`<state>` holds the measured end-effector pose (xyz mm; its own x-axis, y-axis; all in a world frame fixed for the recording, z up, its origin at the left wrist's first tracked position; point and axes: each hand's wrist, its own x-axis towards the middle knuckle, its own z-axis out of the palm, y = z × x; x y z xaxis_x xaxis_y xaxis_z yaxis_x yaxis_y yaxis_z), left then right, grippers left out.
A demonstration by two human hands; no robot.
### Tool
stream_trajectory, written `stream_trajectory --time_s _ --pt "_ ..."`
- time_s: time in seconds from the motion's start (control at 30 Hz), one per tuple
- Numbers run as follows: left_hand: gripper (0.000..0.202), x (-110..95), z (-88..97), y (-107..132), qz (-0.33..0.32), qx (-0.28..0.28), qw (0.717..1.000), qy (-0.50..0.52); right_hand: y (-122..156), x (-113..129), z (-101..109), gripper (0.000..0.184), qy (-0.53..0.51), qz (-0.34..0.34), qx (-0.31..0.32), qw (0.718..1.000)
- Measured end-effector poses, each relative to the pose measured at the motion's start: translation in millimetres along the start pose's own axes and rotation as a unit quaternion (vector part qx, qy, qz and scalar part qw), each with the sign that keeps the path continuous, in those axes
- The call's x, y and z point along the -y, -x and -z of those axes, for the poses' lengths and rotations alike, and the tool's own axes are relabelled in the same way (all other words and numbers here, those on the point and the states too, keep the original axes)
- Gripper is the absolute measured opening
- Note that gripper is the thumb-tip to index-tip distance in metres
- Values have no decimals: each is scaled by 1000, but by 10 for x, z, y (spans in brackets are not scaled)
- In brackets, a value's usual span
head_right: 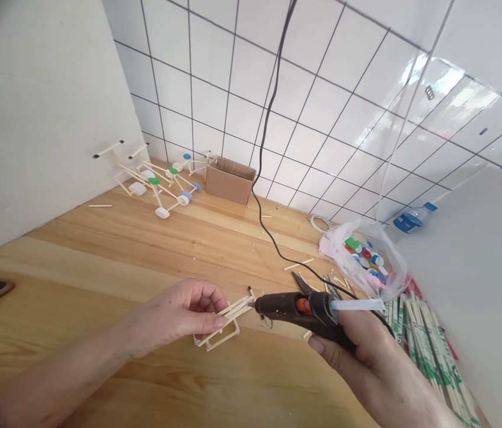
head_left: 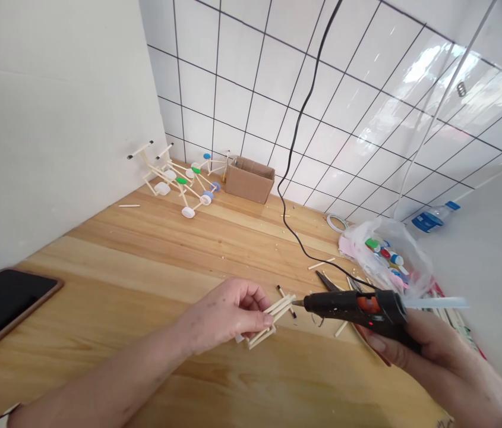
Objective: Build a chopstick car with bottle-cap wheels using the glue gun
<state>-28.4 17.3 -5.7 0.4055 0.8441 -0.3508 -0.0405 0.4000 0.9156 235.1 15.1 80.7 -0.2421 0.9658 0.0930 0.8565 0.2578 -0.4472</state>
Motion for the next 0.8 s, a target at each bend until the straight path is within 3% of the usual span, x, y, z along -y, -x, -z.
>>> stream_trajectory --time_s 0.1,0.23,0.8 --pt "20 -12 -7 5 4 -1 1000 5 -10 -76 46 28 9 6 84 996" --pt "21 -36 -16 15 11 -5 1000 6 1 -174 60 28 21 9 123 992" --pt "19 -25 -21 18 4 -9 1000 7 -13 -43 25 26 22 32 100 994"
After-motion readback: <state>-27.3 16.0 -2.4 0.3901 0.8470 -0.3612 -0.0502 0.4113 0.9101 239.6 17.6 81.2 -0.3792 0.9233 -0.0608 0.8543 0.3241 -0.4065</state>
